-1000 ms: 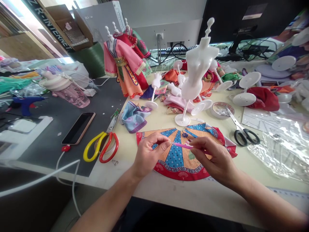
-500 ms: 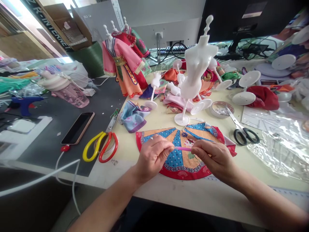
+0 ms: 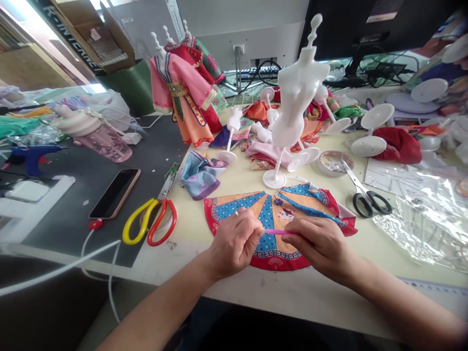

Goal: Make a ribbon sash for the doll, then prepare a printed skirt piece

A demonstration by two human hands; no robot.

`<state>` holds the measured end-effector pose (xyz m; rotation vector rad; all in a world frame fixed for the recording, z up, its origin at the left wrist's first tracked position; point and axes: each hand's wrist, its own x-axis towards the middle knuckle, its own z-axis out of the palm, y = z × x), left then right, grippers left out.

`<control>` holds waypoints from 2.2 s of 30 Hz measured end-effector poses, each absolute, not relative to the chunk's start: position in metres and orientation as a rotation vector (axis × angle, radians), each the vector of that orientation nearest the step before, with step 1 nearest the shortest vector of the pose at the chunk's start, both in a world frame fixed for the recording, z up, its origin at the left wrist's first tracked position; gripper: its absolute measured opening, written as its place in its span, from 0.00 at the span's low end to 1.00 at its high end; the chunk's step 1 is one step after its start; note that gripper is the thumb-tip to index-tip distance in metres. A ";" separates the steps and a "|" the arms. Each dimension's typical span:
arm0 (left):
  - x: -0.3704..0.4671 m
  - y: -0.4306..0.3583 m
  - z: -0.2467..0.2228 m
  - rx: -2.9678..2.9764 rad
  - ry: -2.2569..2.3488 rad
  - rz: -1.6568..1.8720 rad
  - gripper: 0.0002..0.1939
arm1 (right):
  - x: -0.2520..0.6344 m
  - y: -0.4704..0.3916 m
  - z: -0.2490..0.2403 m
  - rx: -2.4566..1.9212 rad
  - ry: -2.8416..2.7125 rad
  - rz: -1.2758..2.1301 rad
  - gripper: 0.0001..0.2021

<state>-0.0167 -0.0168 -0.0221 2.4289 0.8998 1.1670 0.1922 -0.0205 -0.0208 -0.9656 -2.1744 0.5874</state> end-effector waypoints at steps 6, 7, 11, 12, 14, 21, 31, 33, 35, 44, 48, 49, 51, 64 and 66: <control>-0.017 -0.018 -0.024 2.433 0.940 1.156 0.09 | 0.186 -0.023 -0.019 -1.131 -1.995 1.272 0.20; -0.017 -0.018 -0.024 2.407 0.974 1.151 0.09 | 0.186 -0.023 -0.022 -1.148 -2.008 1.141 0.16; -0.015 -0.018 -0.024 2.335 1.008 1.145 0.09 | 0.186 -0.024 -0.029 -1.060 -2.097 0.547 0.06; -0.014 -0.018 -0.024 2.335 0.992 1.148 0.09 | 0.186 -0.024 -0.030 -1.031 -2.121 0.510 0.08; -0.014 -0.018 -0.025 2.354 0.960 1.160 0.09 | 0.185 -0.025 -0.028 -1.041 -2.134 0.625 0.14; -0.015 -0.019 -0.026 2.397 0.972 1.177 0.10 | 0.178 -0.027 -0.019 -1.068 -1.785 1.722 0.24; -0.014 -0.020 -0.028 2.395 0.958 1.188 0.13 | 0.180 -0.025 -0.022 -1.131 -1.655 1.657 0.22; -0.016 -0.021 -0.027 2.209 0.981 1.167 0.12 | 0.181 -0.024 -0.020 -1.106 -1.541 1.775 0.23; -0.016 -0.022 -0.025 2.024 1.045 1.160 0.13 | 0.181 -0.023 -0.020 -1.130 -1.490 1.745 0.21; -0.011 -0.022 -0.021 2.062 1.219 1.335 0.02 | 0.181 -0.024 -0.020 -1.212 -1.524 1.545 0.17; -0.010 -0.021 -0.024 2.167 1.254 1.398 0.03 | 0.179 -0.025 -0.019 -1.208 -1.563 1.469 0.16; -0.009 -0.020 -0.025 2.207 1.262 1.422 0.03 | 0.178 -0.025 -0.020 -1.209 -1.567 1.448 0.15; -0.009 -0.020 -0.028 2.292 1.265 1.461 0.05 | 0.177 -0.025 -0.023 -1.218 -1.576 1.390 0.15; -0.008 -0.021 -0.034 2.645 1.354 1.444 0.10 | 0.174 -0.030 -0.027 -1.264 -1.763 0.937 0.10; -0.007 -0.021 -0.033 2.645 1.358 1.459 0.09 | 0.174 -0.029 -0.027 -1.271 -1.764 0.931 0.10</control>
